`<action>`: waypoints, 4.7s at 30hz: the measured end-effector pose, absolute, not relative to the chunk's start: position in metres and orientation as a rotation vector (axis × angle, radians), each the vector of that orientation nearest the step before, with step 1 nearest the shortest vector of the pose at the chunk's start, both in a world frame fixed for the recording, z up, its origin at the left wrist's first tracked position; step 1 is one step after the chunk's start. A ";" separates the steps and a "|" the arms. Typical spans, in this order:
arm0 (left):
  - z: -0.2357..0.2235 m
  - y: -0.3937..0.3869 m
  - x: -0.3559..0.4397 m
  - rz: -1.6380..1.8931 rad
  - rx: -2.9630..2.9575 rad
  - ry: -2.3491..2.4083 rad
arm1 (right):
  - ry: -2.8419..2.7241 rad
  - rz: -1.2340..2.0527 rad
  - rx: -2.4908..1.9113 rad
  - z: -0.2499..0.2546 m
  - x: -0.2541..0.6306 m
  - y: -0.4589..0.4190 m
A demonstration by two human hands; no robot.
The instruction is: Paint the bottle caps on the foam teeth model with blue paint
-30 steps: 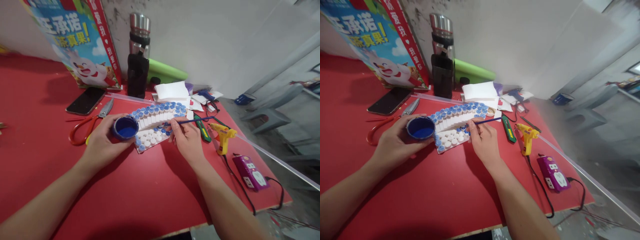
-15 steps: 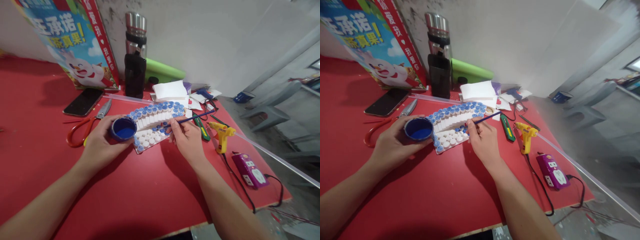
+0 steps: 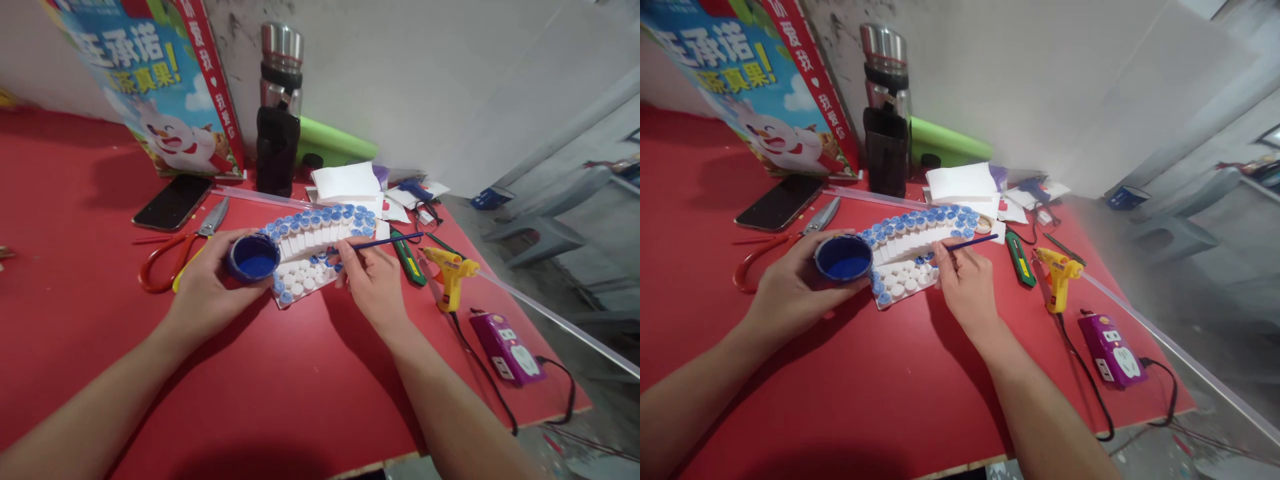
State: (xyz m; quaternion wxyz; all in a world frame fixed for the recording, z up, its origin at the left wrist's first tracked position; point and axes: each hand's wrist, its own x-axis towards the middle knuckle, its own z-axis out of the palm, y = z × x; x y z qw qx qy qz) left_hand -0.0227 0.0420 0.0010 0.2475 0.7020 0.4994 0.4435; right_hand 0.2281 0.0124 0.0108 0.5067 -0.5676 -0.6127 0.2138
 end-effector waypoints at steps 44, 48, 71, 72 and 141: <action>0.000 0.042 -0.022 1.190 1.873 1.351 | -1.427 0.345 -1.353 0.010 0.227 0.016; 0.000 0.042 -0.022 1.205 1.869 1.330 | -1.436 0.354 -1.355 0.009 0.227 0.016; 0.000 0.042 -0.025 1.195 1.864 1.313 | -1.114 0.801 -1.071 0.032 0.222 0.001; 0.000 0.042 -0.026 1.191 1.847 1.320 | -1.121 0.813 -1.068 0.037 0.221 0.001; 0.018 0.028 -0.028 1.110 2.085 0.823 | -1.252 0.588 -0.908 0.041 0.193 0.016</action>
